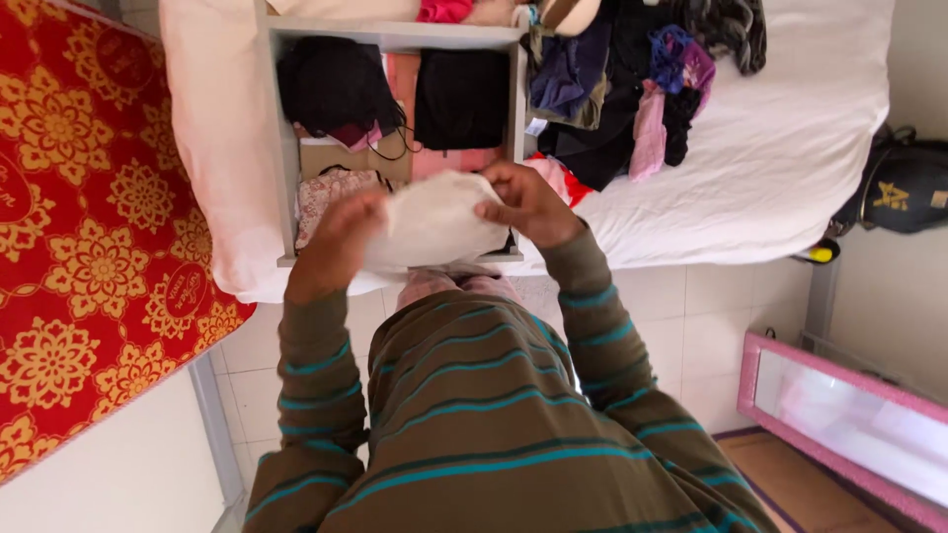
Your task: Organize various pieces of clothing and undergarments into a drawer.
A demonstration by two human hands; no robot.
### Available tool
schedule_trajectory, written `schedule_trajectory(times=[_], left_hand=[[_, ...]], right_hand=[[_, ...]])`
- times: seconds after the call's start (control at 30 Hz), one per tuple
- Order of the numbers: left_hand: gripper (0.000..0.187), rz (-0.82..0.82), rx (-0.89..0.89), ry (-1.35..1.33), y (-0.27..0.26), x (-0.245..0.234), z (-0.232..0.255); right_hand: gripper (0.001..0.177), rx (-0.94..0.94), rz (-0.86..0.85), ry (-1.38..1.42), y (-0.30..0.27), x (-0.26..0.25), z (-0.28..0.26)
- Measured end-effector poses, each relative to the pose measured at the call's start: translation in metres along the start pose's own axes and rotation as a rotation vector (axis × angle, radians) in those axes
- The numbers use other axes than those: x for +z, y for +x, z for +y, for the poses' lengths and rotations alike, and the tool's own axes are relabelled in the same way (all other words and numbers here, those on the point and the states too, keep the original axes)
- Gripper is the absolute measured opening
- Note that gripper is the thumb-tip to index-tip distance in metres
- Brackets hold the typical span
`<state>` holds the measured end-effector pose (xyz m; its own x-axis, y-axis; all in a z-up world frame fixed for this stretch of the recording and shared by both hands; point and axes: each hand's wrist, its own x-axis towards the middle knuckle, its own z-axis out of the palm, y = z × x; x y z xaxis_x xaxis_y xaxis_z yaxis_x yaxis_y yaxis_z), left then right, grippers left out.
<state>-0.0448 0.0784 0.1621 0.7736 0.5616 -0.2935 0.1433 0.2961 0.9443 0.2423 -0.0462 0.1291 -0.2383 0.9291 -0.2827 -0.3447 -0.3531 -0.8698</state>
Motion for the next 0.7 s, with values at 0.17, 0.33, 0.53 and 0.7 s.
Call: schedule_trajectory(times=[0.17,0.33,0.53,0.7], left_hand=[[0.053,-0.087,0.273,0.565,0.021,0.041,0.077],[0.038,-0.471,0.300,0.203,0.065,0.039,0.052],[0.044,-0.681,-0.056,0.690,0.061,0.006,0.097],[0.051,-0.527,-0.139,0.867,0.054,0.017,0.109]], right_hand=[[0.026,-0.127,0.112,-0.419,-0.016,0.046,-0.057],[0.028,-0.211,0.041,-1.003,-0.032,0.033,-0.098],[0.026,0.066,0.033,-1.098,-0.092,-0.048,-0.148],[0.021,-0.206,0.063,-1.049,-0.104,-0.056,-0.168]])
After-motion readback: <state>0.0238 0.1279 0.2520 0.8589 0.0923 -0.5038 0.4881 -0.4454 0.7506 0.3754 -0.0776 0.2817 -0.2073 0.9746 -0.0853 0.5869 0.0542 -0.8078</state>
